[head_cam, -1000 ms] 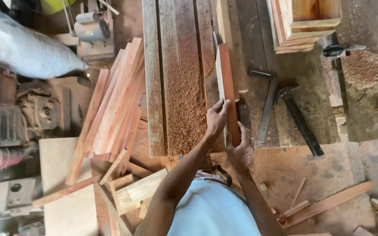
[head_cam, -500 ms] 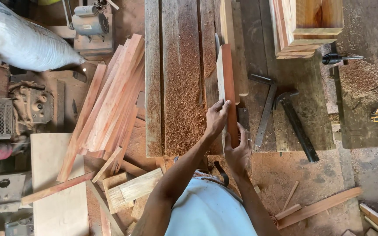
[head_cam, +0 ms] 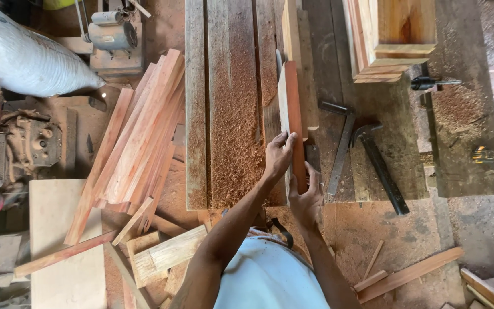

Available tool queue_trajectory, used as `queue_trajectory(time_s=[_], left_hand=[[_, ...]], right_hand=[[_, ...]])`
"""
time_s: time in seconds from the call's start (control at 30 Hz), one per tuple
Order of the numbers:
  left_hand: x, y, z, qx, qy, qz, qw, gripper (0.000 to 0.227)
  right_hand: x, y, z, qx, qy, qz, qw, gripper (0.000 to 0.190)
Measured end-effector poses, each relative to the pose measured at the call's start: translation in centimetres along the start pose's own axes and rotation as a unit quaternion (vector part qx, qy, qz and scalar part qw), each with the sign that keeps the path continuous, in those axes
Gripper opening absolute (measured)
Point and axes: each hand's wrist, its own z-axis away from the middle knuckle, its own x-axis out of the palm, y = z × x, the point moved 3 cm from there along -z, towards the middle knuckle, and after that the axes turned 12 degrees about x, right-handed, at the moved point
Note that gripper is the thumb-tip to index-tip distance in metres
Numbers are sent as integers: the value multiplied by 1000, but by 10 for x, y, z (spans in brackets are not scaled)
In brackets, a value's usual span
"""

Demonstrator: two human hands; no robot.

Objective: Cutting and preparing wooden boards using a table saw and hand tools in a workshop.

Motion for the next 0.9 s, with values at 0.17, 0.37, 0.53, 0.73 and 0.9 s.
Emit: queue_trajectory(time_s=[0.17,0.37,0.53,0.73,0.9], left_hand=[[2,-22,-5,39,-1,-17,999,66],[1,-12,-6,19,-1,-26,999,68],[2,-13,-9,30,5,-26,999,65],[3,-18,-14,28,-6,-40,999,62],[2,-17,-16,36,-8,-40,999,64]], right_hand=[[1,0,1,30,-21,-8,999,50],[-1,-6,-1,26,-14,-3,1000,50],[-1,-10,-4,21,-21,3,1000,50],[0,-11,-6,14,-19,8,1000,50],[1,-15,-9,32,-29,-5,999,50]])
